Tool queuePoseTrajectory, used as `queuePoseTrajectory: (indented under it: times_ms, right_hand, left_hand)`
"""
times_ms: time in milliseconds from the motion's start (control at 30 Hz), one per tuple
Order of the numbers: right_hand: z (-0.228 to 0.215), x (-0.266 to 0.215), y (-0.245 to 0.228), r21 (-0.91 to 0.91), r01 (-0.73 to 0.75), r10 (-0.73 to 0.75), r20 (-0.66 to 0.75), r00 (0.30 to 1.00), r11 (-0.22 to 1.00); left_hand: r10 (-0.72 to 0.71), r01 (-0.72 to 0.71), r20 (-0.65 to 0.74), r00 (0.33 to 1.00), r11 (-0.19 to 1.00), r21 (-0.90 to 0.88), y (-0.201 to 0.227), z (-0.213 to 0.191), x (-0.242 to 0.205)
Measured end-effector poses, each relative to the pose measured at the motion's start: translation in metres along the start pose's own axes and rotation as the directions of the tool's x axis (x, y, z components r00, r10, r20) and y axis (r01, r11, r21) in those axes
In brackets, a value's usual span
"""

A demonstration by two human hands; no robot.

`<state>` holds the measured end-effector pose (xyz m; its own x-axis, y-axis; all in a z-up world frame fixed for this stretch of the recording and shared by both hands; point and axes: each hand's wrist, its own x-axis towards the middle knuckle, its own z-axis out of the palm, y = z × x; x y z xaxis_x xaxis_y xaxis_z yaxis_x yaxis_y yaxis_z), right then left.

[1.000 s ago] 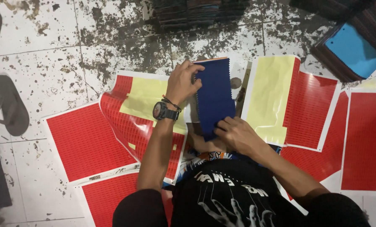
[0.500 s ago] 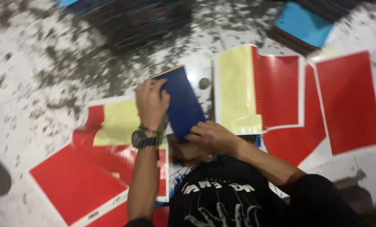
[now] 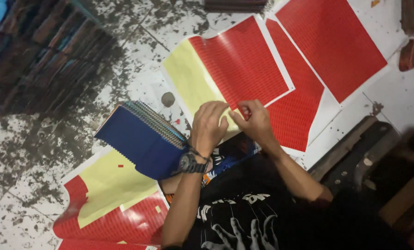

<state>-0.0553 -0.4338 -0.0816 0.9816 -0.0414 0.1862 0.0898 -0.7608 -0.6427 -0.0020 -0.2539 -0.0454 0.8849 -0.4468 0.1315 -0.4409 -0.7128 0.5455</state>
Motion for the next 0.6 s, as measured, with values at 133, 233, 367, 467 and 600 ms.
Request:
queuePoseTrajectory:
  times_ms: [133, 233, 367, 467, 600]
  right_hand:
    - [0.013, -0.009, 0.005, 0.034, -0.151, 0.153, -0.08, 0.985, 0.988]
    - [0.015, -0.012, 0.005, 0.083, -0.272, 0.282, -0.148, 0.948, 0.959]
    - [0.013, -0.007, -0.006, -0.044, -0.17, 0.158, -0.201, 0.967, 0.985]
    - [0.02, -0.012, -0.001, -0.188, -0.096, 0.052, -0.228, 0.972, 0.977]
    - [0.026, -0.018, 0.0, -0.351, -0.071, -0.01, -0.223, 0.975, 0.934]
  left_hand:
    - [0.019, -0.018, 0.043, 0.999, 1.0, -0.025, 0.01, 0.013, 0.005]
    - [0.026, -0.024, 0.068, 0.997, 0.999, -0.039, 0.011, 0.018, 0.001]
    - [0.022, -0.023, 0.002, 1.0, 0.999, 0.031, 0.009, 0.029, -0.003]
    - [0.024, -0.022, -0.028, 0.999, 0.997, 0.068, 0.007, 0.037, -0.004]
    - [0.03, -0.029, -0.066, 0.997, 0.999, 0.018, 0.005, 0.039, -0.008]
